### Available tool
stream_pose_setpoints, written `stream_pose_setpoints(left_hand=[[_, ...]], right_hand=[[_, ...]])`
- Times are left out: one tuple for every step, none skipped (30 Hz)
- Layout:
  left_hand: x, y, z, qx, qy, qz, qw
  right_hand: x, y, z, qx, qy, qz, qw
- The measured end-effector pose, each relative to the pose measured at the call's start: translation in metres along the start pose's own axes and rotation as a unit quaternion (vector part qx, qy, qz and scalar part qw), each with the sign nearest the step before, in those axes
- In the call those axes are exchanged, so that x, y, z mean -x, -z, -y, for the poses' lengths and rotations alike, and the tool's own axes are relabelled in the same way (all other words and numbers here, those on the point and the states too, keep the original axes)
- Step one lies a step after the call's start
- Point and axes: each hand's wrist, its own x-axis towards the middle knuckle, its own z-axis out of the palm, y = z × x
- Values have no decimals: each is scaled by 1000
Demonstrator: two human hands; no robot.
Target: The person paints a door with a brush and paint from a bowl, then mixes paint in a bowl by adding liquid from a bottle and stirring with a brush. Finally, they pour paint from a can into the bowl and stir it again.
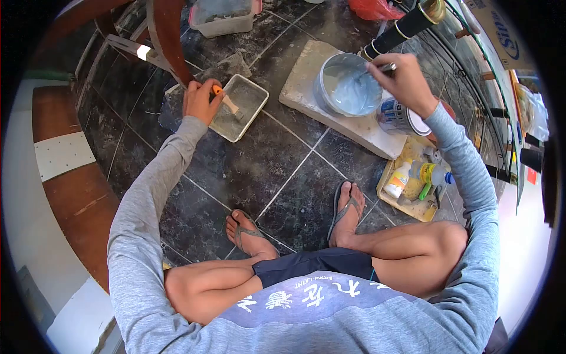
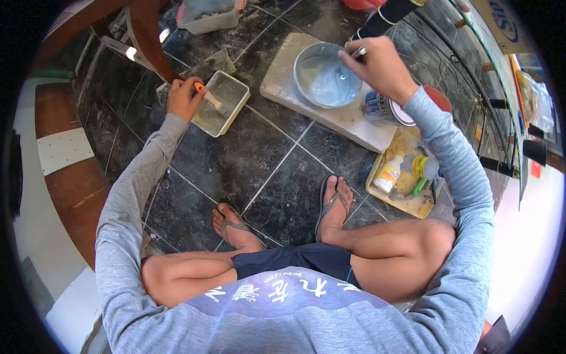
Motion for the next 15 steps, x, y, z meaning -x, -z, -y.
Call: stream_pose_setpoints(left_hand=[[0, 5, 0, -15, -8, 23, 1000], [0, 18, -5, -31, -14, 47, 998], [3, 25, -5, -47, -18, 73, 996], [6, 25, -1, -50, -37, 56, 997], [10, 22, 6, -52, -56, 40, 996], [14, 21, 9, -53, -75, 24, 995], [13, 23, 13, -69, -115, -7, 991], [8, 28, 14, -85, -158, -38, 983], [3, 30, 14, -100, -202, -69, 972], [-1, 30, 16, -105, -221, -69, 967], [-5, 30, 17, -110, -240, -70, 962], [-7, 30, 18, -116, -257, -71, 957], [-4, 27, 18, -107, -255, -68, 958], [1, 24, 15, -99, -251, -66, 961], [8, 22, 12, -90, -246, -63, 963]], right_hand=[[3, 0, 5, -24, -4, 22, 999], [9, 3, 20, -50, -7, 46, 998], [16, 6, 34, -77, -10, 72, 994], [20, 12, 44, -109, -72, 125, 984], [21, 11, 39, -96, -79, 104, 987], [23, 9, 26, -82, -87, 84, 989], [21, 7, 13, -68, -95, 61, 991], [13, 4, 1, -33, -41, 23, 998], [8, 0, -2, -26, -11, 4, 1000], [2, -7, -1, -20, 19, -16, 999], [-2, -11, 4, -13, 49, -36, 998], [2, -12, 15, -51, 33, -4, 998], [9, -8, 28, -87, -7, 33, 996], [15, -2, 42, -124, -45, 71, 989], [17, 1, 49, -160, -83, 110, 977]])
